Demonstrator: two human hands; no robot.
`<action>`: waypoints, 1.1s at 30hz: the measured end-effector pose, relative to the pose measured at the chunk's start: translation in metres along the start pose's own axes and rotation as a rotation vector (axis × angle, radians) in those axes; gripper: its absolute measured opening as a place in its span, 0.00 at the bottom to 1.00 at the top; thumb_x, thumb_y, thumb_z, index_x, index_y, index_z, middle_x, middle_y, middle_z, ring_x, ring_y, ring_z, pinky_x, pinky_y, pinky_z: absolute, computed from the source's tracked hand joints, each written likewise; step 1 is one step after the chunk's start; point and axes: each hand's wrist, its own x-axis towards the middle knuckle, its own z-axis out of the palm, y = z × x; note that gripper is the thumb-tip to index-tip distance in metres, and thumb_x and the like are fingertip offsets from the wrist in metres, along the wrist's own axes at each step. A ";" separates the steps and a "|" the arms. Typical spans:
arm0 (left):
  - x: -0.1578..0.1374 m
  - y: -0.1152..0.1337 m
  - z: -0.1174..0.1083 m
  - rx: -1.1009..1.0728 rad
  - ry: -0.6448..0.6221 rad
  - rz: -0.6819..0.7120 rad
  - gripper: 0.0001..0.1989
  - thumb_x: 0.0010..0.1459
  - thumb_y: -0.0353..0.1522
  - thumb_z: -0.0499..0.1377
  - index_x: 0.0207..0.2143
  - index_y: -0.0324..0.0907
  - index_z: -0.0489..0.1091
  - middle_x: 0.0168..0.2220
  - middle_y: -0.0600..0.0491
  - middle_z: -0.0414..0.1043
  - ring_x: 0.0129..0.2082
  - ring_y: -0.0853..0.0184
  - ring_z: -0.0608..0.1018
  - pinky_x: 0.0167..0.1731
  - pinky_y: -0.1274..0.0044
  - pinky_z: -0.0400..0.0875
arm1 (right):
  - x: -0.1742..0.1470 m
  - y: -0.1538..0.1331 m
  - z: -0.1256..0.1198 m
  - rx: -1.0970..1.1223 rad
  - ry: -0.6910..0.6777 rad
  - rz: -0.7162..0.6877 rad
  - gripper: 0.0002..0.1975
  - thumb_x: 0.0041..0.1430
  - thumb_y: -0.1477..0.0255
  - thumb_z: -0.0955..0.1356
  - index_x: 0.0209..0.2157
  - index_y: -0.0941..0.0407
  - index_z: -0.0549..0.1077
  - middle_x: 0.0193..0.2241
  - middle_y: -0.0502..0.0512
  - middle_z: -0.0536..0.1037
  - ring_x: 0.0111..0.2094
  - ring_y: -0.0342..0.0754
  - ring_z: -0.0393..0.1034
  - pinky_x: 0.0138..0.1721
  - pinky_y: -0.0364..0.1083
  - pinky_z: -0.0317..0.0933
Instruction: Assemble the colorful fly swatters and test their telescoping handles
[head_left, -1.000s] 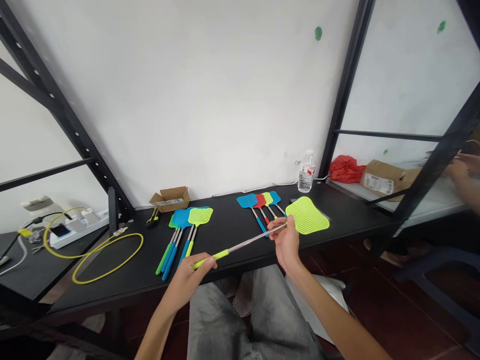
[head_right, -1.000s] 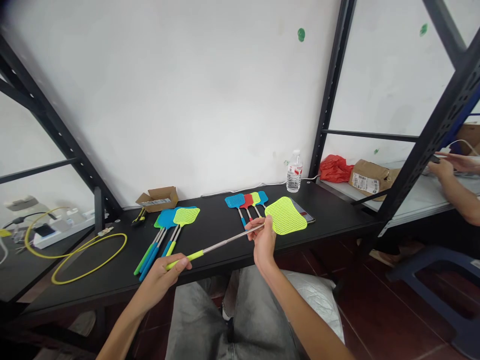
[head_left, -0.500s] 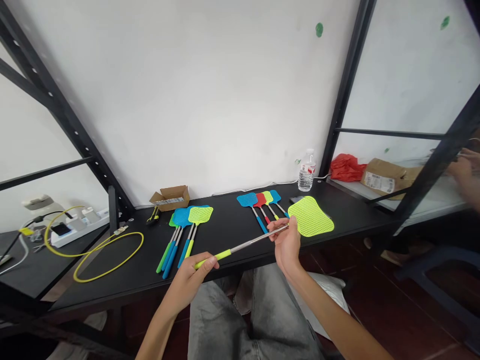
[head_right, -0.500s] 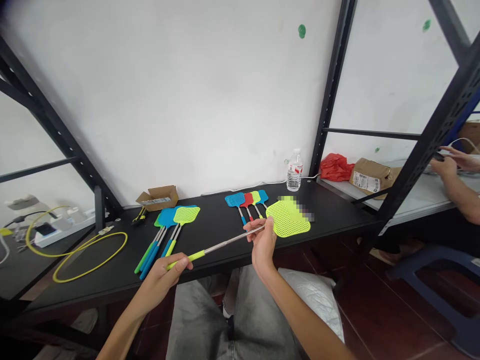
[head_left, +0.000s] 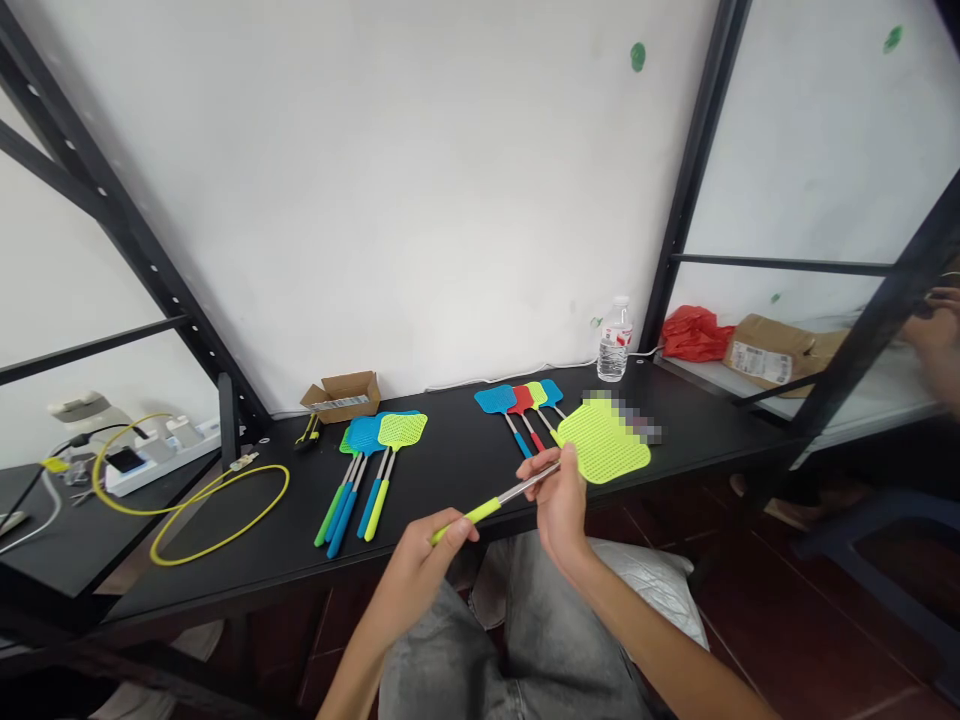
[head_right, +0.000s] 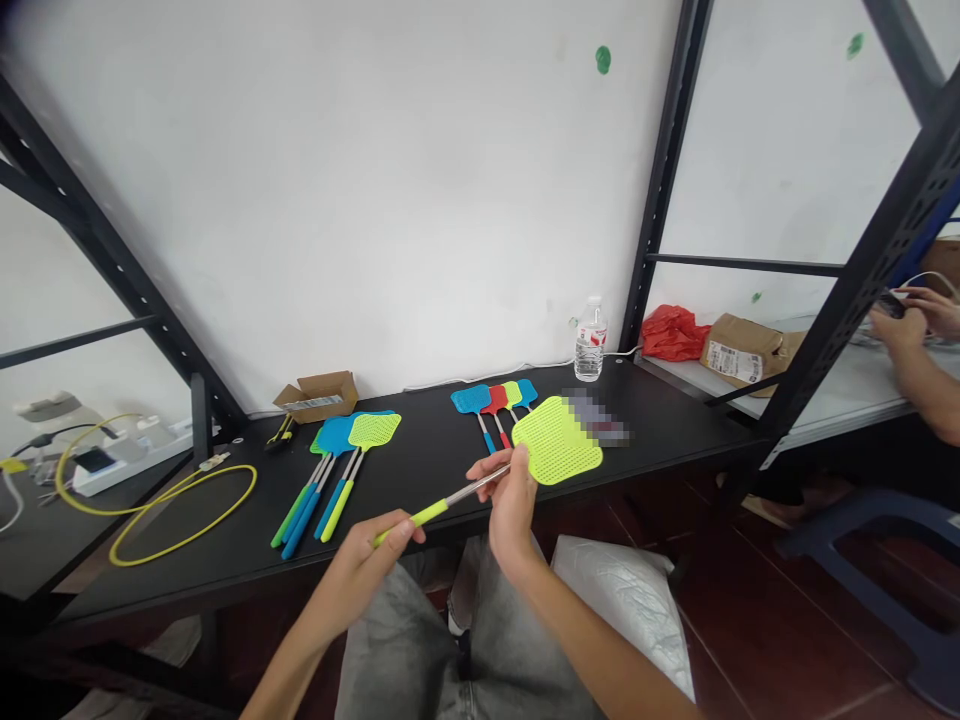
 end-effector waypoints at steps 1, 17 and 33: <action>0.001 0.002 0.005 -0.013 -0.008 0.003 0.22 0.64 0.46 0.49 0.32 0.38 0.72 0.21 0.60 0.47 0.21 0.73 0.53 0.21 0.80 0.46 | -0.005 0.003 0.002 -0.006 -0.018 0.014 0.24 0.64 0.51 0.59 0.24 0.55 0.68 0.19 0.53 0.75 0.17 0.43 0.62 0.21 0.44 0.53; -0.002 0.007 0.027 -0.047 0.019 -0.008 0.23 0.65 0.47 0.47 0.31 0.39 0.69 0.20 0.60 0.47 0.21 0.73 0.54 0.21 0.79 0.47 | -0.014 0.010 0.002 -0.022 -0.081 0.000 0.25 0.64 0.51 0.58 0.23 0.54 0.67 0.18 0.53 0.75 0.17 0.44 0.61 0.20 0.44 0.54; 0.002 -0.014 0.067 -0.307 0.113 -0.103 0.27 0.64 0.51 0.47 0.51 0.39 0.64 0.23 0.59 0.55 0.22 0.72 0.59 0.23 0.78 0.55 | -0.037 0.021 0.008 -0.351 -0.587 0.290 0.21 0.62 0.54 0.64 0.37 0.55 0.78 0.30 0.55 0.80 0.32 0.49 0.74 0.33 0.44 0.65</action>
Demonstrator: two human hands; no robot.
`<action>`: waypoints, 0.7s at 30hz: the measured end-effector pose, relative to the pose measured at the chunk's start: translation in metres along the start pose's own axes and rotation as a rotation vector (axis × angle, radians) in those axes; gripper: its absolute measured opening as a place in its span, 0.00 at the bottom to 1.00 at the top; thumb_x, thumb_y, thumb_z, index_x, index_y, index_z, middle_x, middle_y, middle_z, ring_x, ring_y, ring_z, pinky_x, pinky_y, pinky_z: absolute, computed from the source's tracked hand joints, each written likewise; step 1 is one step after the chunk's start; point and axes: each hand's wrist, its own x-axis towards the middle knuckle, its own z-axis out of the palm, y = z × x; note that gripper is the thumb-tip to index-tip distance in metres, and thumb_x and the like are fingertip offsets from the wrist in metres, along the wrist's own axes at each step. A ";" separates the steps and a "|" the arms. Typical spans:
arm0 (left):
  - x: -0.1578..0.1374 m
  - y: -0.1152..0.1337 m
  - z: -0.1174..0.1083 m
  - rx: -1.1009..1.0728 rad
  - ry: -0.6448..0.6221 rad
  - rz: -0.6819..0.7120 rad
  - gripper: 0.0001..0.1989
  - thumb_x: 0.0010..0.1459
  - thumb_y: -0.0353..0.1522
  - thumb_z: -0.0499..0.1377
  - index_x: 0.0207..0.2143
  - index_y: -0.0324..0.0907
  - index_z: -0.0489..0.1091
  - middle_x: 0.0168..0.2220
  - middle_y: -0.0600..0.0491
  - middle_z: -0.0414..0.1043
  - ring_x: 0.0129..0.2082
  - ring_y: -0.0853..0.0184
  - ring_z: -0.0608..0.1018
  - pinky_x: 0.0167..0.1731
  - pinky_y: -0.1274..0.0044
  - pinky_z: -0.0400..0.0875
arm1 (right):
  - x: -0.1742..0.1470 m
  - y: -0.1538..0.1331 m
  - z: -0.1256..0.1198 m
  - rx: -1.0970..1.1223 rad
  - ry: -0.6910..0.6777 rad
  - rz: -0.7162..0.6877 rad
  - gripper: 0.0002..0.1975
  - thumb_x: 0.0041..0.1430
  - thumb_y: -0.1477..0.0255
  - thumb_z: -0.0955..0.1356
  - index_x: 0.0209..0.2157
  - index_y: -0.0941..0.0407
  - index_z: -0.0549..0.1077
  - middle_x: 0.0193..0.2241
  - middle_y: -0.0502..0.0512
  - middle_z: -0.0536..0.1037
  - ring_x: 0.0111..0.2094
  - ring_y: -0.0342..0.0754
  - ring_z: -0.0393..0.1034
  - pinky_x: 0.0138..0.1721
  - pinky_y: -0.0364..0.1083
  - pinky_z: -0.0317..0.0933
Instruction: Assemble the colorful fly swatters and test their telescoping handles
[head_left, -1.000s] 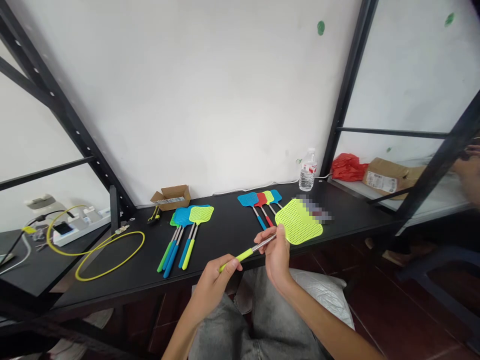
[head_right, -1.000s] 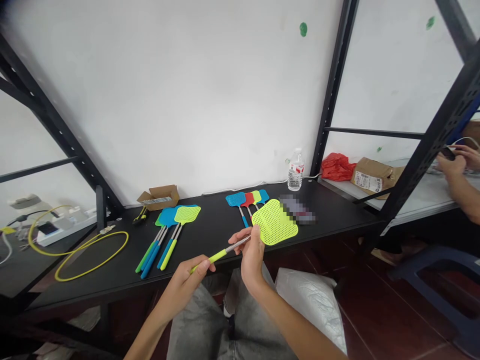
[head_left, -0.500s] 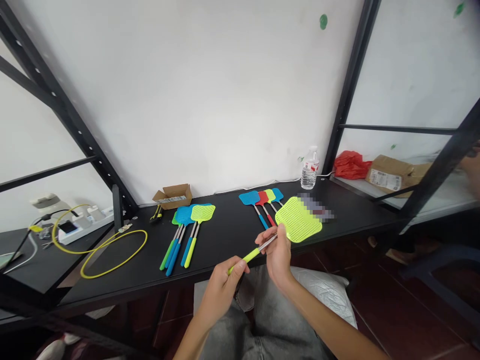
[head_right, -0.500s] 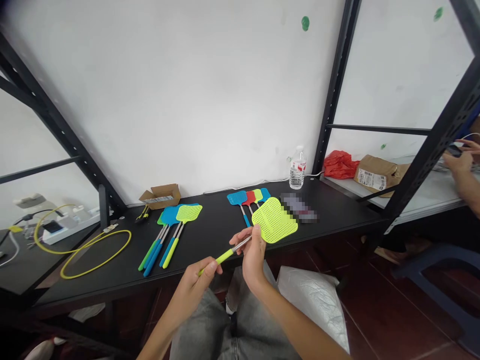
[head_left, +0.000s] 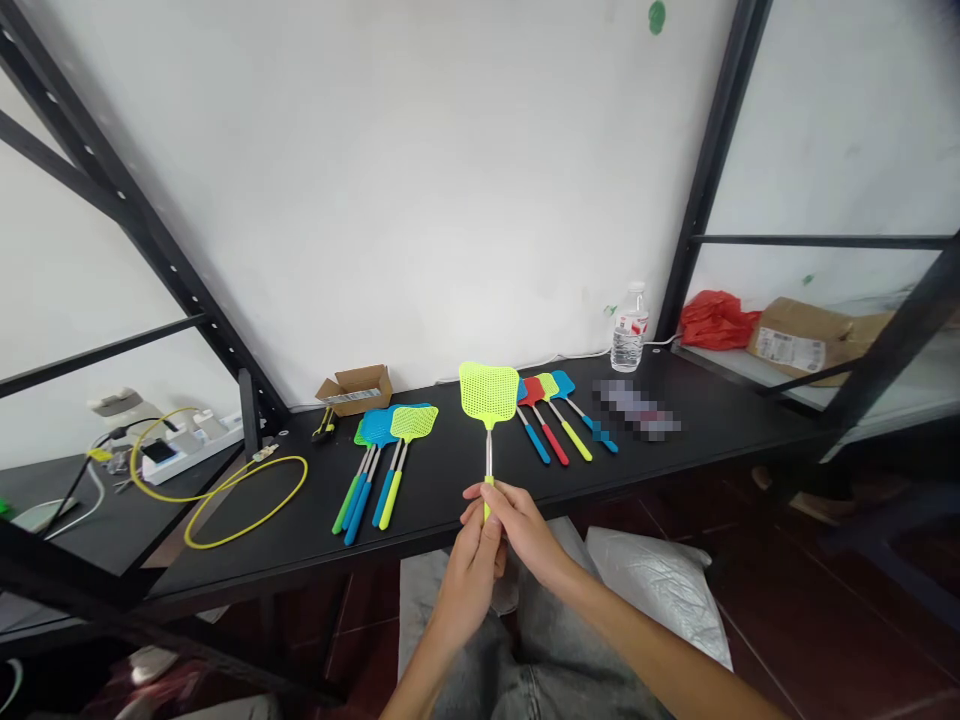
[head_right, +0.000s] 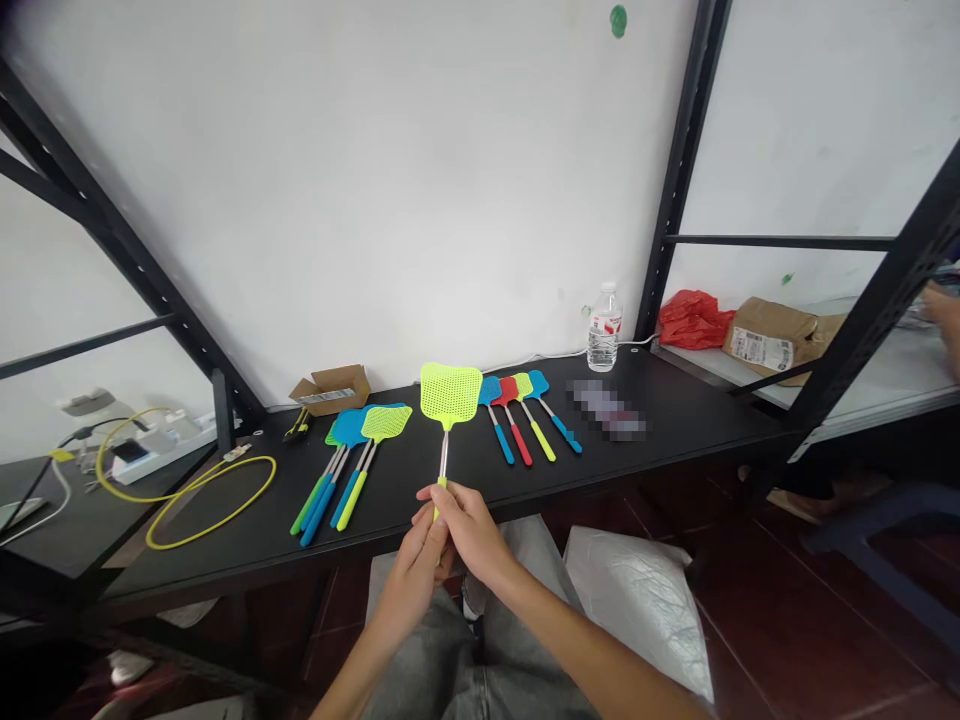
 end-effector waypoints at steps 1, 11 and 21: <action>0.001 0.000 -0.001 0.011 0.014 -0.004 0.28 0.64 0.51 0.47 0.53 0.39 0.63 0.24 0.59 0.55 0.23 0.71 0.59 0.23 0.78 0.55 | 0.001 0.001 -0.001 -0.018 0.005 -0.007 0.20 0.61 0.54 0.65 0.37 0.55 0.78 0.30 0.55 0.80 0.32 0.49 0.74 0.32 0.44 0.65; -0.002 -0.011 -0.001 0.018 -0.088 -0.048 0.28 0.65 0.51 0.45 0.55 0.40 0.58 0.24 0.61 0.52 0.23 0.72 0.59 0.25 0.78 0.56 | 0.010 0.008 -0.025 -0.396 0.124 -0.131 0.10 0.53 0.65 0.72 0.36 0.55 0.80 0.27 0.53 0.80 0.27 0.49 0.72 0.28 0.45 0.63; -0.003 -0.018 -0.007 0.173 -0.167 -0.002 0.20 0.65 0.50 0.46 0.38 0.43 0.62 0.19 0.62 0.55 0.21 0.71 0.59 0.24 0.79 0.52 | 0.089 -0.013 -0.078 -1.133 0.256 -0.255 0.04 0.52 0.71 0.70 0.29 0.51 0.80 0.21 0.54 0.78 0.30 0.54 0.73 0.33 0.48 0.57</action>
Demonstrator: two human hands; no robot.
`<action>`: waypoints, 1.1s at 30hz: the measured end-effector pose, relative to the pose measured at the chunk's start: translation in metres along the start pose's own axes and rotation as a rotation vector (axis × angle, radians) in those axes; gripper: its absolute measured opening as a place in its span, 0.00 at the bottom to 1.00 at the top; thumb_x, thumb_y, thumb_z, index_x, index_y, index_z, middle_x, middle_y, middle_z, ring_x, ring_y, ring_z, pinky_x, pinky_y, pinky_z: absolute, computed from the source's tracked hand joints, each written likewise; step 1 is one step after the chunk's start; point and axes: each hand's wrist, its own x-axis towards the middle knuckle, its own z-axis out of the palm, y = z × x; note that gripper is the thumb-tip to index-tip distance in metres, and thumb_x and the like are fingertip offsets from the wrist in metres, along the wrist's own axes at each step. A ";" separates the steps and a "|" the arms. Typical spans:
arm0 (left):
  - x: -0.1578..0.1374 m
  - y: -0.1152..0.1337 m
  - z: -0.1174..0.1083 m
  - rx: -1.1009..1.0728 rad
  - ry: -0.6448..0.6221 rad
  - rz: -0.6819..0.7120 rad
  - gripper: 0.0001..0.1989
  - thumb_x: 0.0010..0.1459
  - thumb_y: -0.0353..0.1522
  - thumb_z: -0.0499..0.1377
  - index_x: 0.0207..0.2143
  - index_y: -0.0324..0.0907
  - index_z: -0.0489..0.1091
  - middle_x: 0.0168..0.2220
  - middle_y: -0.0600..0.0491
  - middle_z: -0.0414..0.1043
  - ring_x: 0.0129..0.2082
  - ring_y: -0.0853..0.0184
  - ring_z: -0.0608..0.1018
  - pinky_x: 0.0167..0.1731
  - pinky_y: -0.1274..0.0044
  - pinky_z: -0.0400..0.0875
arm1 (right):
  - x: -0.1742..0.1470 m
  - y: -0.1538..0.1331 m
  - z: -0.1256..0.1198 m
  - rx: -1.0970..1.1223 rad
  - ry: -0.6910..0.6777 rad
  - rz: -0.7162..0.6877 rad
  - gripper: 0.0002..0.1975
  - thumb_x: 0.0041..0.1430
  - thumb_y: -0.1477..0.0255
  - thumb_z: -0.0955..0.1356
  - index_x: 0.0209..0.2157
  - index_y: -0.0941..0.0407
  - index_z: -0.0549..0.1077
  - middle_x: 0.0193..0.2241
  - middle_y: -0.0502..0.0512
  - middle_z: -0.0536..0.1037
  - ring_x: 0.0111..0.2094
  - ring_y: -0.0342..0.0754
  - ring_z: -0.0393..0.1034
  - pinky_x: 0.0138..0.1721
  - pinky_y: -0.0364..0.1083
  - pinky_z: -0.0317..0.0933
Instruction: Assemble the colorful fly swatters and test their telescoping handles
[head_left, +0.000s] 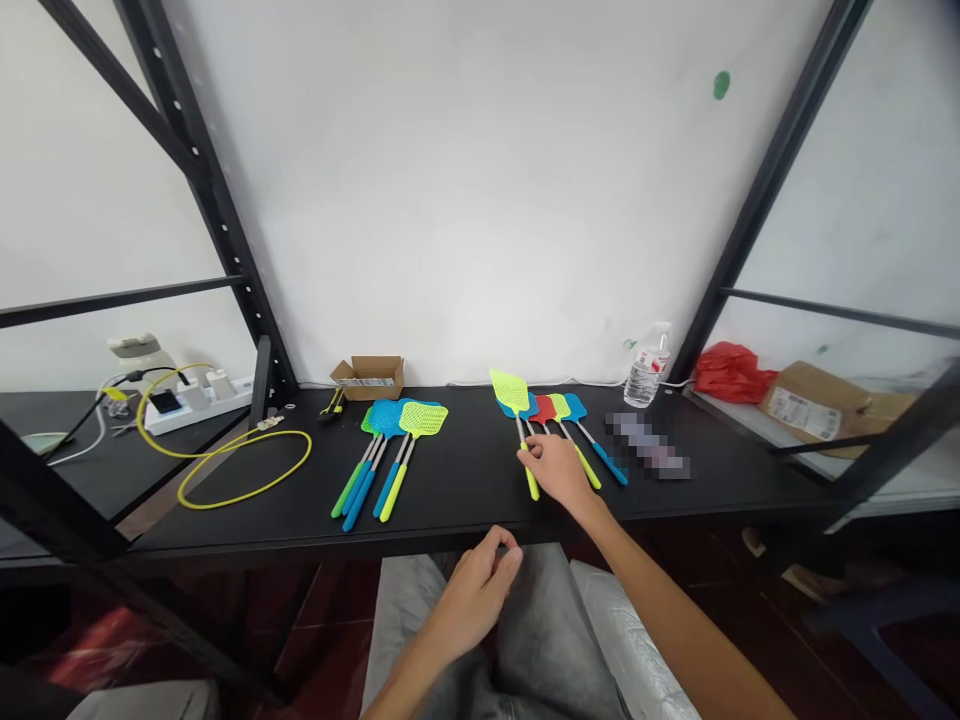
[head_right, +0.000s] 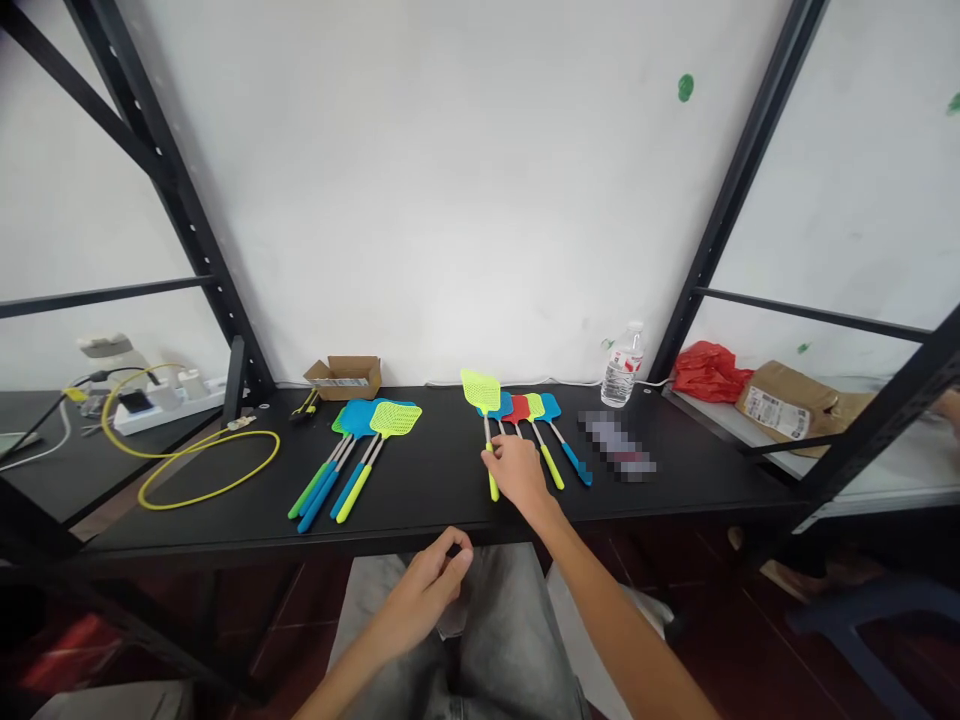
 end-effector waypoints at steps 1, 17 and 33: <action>0.000 0.000 0.000 0.015 0.003 -0.001 0.20 0.64 0.50 0.46 0.38 0.43 0.63 0.19 0.61 0.55 0.21 0.71 0.59 0.24 0.78 0.51 | 0.009 0.002 0.001 -0.096 -0.020 -0.006 0.04 0.52 0.72 0.70 0.25 0.52 0.78 0.20 0.55 0.77 0.30 0.55 0.73 0.33 0.48 0.56; -0.003 0.001 -0.003 0.249 0.031 0.034 0.21 0.64 0.46 0.46 0.32 0.43 0.70 0.23 0.57 0.63 0.28 0.67 0.67 0.30 0.78 0.59 | 0.029 -0.004 0.020 -0.584 -0.253 0.076 0.09 0.59 0.67 0.67 0.35 0.59 0.76 0.37 0.64 0.78 0.41 0.56 0.73 0.37 0.47 0.58; 0.000 0.024 -0.078 0.596 0.451 0.040 0.14 0.64 0.42 0.49 0.33 0.44 0.67 0.21 0.58 0.64 0.23 0.69 0.68 0.24 0.79 0.54 | -0.052 -0.018 -0.020 -0.198 -0.003 -0.078 0.16 0.65 0.60 0.62 0.35 0.53 0.77 0.28 0.53 0.79 0.30 0.49 0.73 0.32 0.45 0.55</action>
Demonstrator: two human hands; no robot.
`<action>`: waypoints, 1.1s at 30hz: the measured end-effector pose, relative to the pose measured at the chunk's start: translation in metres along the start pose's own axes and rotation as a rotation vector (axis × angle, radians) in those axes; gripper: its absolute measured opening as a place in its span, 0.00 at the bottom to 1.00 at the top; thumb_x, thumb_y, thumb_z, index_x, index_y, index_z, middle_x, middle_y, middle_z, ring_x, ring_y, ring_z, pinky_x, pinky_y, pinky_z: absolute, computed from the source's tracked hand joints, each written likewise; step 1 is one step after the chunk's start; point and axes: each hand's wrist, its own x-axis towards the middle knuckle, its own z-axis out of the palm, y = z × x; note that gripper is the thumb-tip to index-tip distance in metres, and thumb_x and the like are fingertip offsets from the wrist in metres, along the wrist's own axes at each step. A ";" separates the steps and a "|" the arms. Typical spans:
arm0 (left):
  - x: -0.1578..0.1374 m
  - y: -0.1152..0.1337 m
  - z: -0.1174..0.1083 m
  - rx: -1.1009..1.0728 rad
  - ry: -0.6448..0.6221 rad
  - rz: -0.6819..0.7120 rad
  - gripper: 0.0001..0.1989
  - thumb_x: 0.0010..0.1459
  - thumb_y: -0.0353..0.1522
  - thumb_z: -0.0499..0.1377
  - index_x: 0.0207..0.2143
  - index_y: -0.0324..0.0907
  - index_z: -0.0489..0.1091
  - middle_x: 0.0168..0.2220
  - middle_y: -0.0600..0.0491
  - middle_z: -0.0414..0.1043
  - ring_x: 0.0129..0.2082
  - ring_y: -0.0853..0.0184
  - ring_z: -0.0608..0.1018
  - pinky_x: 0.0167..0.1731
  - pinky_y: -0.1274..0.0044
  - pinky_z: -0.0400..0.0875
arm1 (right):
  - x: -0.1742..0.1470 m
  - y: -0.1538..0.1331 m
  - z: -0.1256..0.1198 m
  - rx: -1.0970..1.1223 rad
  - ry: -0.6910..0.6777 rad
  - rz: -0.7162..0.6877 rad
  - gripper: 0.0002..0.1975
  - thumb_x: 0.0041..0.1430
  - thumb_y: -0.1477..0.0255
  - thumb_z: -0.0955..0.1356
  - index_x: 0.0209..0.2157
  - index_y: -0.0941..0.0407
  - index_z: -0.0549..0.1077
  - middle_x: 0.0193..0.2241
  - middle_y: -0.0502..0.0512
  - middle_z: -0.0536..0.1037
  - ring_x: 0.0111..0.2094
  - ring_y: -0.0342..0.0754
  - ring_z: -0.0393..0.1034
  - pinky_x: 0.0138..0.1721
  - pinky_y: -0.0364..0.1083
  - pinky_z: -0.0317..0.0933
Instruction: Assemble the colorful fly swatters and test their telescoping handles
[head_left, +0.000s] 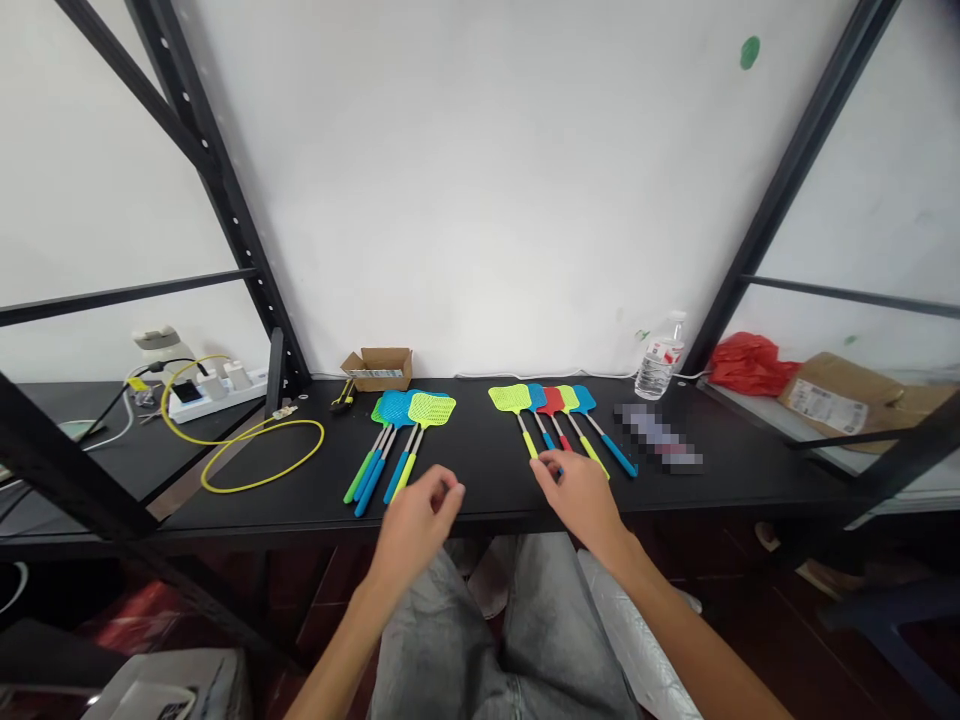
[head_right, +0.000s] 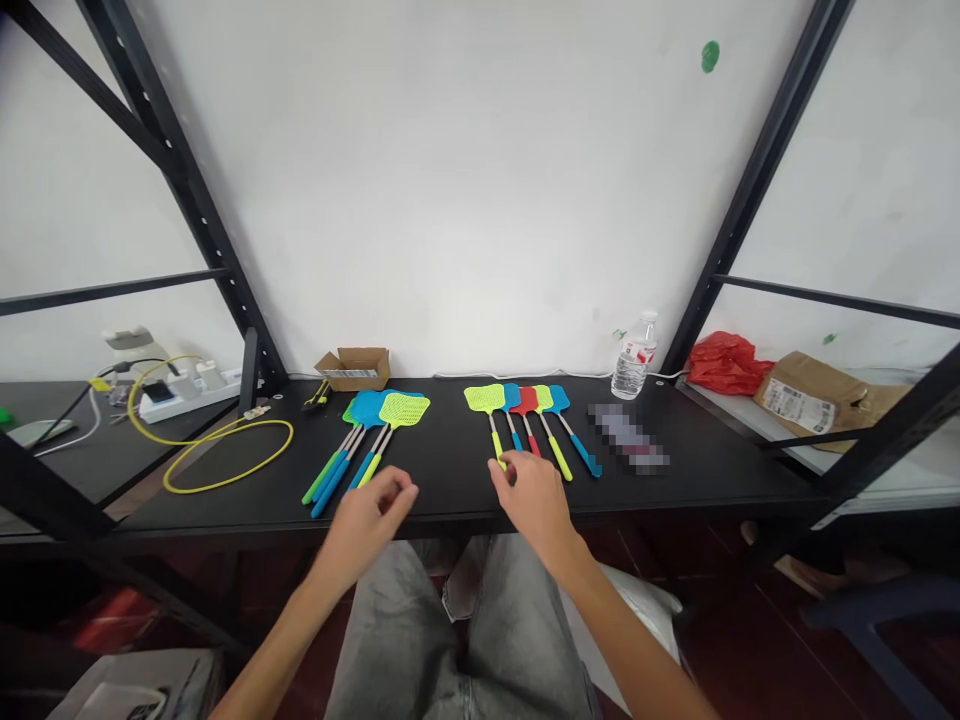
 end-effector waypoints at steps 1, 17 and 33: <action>0.003 -0.006 -0.007 0.152 0.086 -0.063 0.13 0.63 0.42 0.50 0.35 0.44 0.68 0.23 0.57 0.67 0.24 0.68 0.69 0.25 0.78 0.53 | -0.011 -0.001 -0.002 0.041 -0.001 0.000 0.17 0.66 0.59 0.61 0.34 0.53 0.77 0.26 0.53 0.78 0.28 0.48 0.72 0.31 0.44 0.54; 0.005 -0.040 -0.018 0.829 0.166 -0.253 0.16 0.64 0.41 0.49 0.38 0.42 0.72 0.29 0.46 0.77 0.33 0.56 0.79 0.39 0.69 0.60 | -0.028 -0.005 0.002 0.155 -0.018 -0.003 0.23 0.66 0.56 0.59 0.23 0.54 0.68 0.18 0.49 0.70 0.20 0.43 0.61 0.25 0.43 0.46; 0.002 -0.007 -0.022 -0.011 0.182 -0.072 0.16 0.67 0.43 0.44 0.40 0.43 0.64 0.26 0.54 0.76 0.24 0.66 0.75 0.28 0.77 0.61 | -0.020 -0.001 0.018 1.020 -0.161 0.315 0.23 0.57 0.53 0.67 0.44 0.56 0.77 0.30 0.57 0.79 0.21 0.45 0.67 0.21 0.44 0.62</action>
